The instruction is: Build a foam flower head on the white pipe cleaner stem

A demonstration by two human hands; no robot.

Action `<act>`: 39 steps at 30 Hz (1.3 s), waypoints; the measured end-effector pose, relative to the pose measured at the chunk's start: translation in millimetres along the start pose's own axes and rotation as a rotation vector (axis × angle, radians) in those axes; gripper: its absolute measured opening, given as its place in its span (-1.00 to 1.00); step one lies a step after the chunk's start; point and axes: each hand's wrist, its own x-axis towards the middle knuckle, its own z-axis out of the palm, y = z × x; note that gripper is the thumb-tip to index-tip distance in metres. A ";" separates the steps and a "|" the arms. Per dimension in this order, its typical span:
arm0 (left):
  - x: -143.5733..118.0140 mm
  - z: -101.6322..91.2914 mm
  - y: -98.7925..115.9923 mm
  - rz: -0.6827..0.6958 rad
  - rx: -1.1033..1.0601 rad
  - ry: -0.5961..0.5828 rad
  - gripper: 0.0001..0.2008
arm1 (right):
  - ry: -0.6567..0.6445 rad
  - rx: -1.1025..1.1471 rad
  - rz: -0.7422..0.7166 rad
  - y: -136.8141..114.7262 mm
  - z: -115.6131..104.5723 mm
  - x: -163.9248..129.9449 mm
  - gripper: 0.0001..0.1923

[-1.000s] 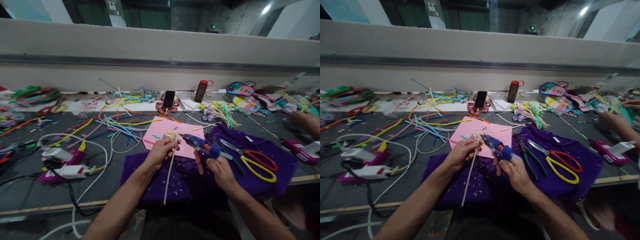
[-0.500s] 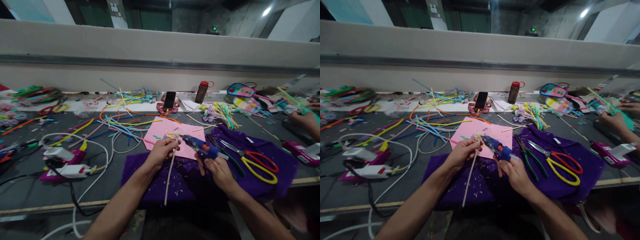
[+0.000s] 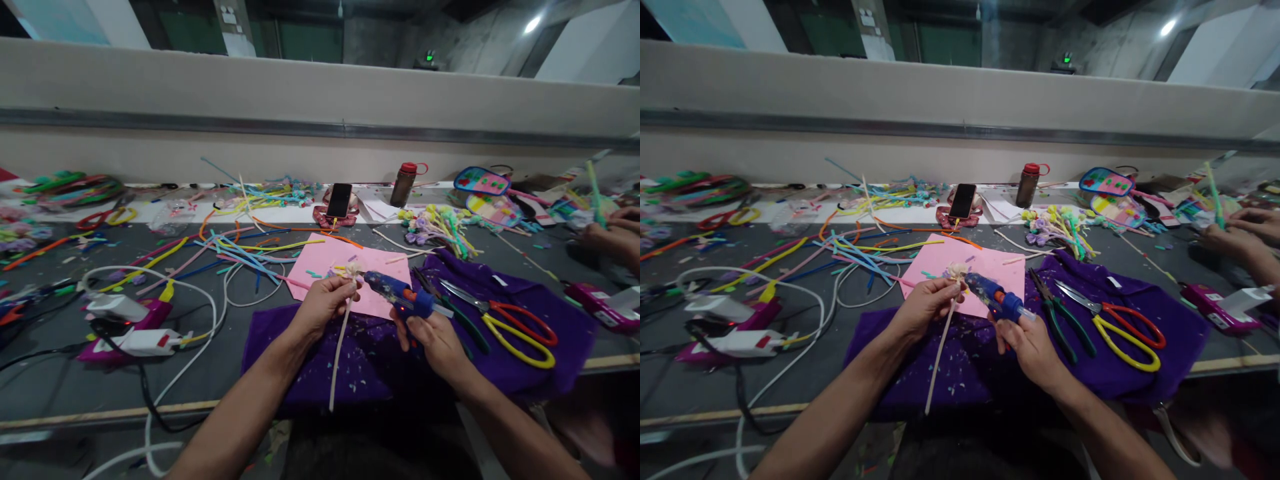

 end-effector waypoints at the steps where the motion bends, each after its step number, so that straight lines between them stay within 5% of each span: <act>1: 0.1 -0.1 0.0 0.000 0.001 0.002 -0.64 | -0.003 -0.003 -0.001 0.4 -0.1 -0.3 -0.53; 21: 1.3 -1.6 -0.3 0.002 -0.001 0.024 -0.66 | -0.030 -0.048 -0.014 0.1 0.5 -1.0 -0.54; 27: 2.6 -4.8 1.9 0.000 -0.023 0.031 -0.70 | -0.088 -0.091 -0.061 -2.0 -5.9 -10.6 -0.68; 31: 0.7 -14.2 12.2 0.030 -0.122 0.076 -0.68 | -0.101 -0.288 -0.145 -5.3 -22.5 -14.1 -0.88; 39: -4.3 -42.3 34.6 0.110 -0.385 0.195 -0.78 | -0.173 -0.915 -0.174 21.8 -40.2 -21.7 -0.64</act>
